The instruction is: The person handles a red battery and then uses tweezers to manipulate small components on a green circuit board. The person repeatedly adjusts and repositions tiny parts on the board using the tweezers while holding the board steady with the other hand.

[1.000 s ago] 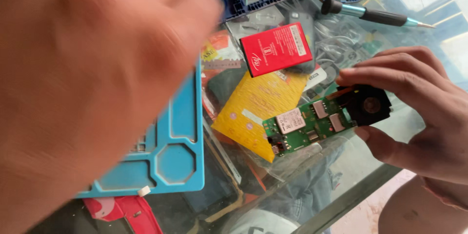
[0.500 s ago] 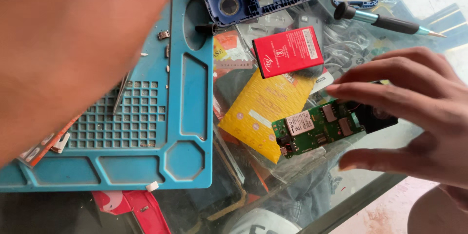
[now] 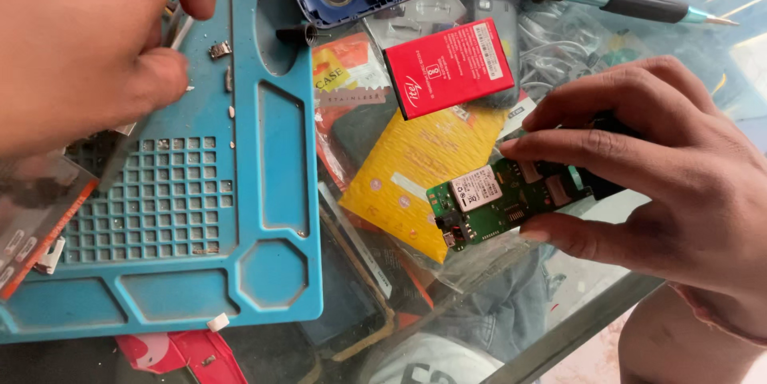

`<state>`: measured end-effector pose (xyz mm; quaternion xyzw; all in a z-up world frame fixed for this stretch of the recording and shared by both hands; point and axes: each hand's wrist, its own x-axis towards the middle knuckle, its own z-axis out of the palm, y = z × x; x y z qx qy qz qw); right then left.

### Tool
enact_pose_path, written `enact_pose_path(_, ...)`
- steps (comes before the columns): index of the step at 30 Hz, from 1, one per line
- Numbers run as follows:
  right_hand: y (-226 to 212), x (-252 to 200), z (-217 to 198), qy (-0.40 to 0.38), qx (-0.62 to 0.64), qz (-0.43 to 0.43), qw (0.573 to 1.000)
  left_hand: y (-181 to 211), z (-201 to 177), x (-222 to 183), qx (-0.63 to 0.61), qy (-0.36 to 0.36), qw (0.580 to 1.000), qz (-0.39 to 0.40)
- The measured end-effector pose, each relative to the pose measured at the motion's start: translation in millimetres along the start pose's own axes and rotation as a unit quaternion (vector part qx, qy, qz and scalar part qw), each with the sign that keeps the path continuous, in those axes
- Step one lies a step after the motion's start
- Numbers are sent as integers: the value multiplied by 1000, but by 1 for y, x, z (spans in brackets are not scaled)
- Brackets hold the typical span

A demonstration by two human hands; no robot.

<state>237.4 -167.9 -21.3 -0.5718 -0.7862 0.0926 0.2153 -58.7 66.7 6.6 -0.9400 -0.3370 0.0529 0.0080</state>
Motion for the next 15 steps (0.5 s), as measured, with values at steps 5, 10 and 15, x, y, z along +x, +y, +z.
enact_pose_path(5,-10,0,-3,-2,10,26,1000,-1,3,-3,54,125,981,137)
enact_pose_path(10,-9,3,-4,-7,8,23,1000,3,-9,-2,-135,88,985,64)
enact_pose_path(15,-15,4,-7,17,18,26,999,34,-52,-8,-300,69,920,243)
